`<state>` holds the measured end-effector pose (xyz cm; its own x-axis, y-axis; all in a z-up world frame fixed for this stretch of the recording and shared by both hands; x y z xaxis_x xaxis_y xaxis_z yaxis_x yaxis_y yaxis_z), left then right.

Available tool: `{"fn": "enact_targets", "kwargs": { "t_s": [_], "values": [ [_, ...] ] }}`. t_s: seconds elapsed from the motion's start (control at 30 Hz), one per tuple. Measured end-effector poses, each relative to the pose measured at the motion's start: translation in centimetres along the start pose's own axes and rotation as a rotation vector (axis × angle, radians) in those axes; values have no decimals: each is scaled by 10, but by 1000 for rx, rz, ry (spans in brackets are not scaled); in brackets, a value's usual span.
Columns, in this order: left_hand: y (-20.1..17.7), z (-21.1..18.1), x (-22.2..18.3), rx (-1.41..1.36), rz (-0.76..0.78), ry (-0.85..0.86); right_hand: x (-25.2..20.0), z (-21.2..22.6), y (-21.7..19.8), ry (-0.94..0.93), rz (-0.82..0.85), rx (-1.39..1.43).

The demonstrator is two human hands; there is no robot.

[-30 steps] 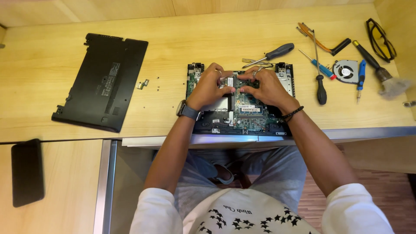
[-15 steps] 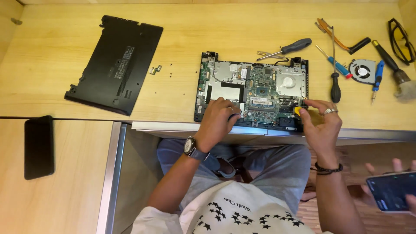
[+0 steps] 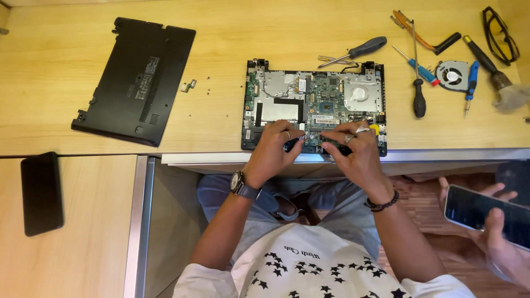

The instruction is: Disassembling and reassembling internal components of a laptop, including the motherboard and cooling fan, using a screwdriver.

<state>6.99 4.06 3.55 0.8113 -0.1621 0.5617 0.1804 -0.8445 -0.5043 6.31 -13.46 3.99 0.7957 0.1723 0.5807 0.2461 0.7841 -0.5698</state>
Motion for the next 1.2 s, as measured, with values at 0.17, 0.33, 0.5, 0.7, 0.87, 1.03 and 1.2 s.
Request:
{"fn": "enact_targets", "kwargs": {
  "t_s": [0.17,0.33,0.5,0.7,0.87,1.03,1.2],
  "values": [
    [2,8,-3,35,-7,-12,-9,17,4,-103,-74,-99],
    [0,8,-9,69,-10,62,-18,28,0,-169,-163,-133],
    [-1,4,-10,52,-13,69,-32,22,-8,-147,-272,-130],
    [7,16,-7,94,62,2,-59,1,-42,-22,-626,-308],
    [0,6,-14,110,17,7,-67,-18,-38,8,-733,-250],
    [-13,1,-35,91,-54,-26,-70,-29,-20,-84,-760,-287],
    [-36,10,-45,198,-128,-76,-61,-23,-5,-166,-675,-181]
  ]
}}
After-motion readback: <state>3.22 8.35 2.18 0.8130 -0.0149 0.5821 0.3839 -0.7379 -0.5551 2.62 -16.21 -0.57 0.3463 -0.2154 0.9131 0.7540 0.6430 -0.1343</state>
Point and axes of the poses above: each hand's wrist, its own x-axis towards the middle knuckle, its own y-axis out of the palm, z = x × y, the point moved 10 cm from there along x, towards the middle knuckle, and after that the axes turned 9 degrees about -z, right-handed, at the moved point
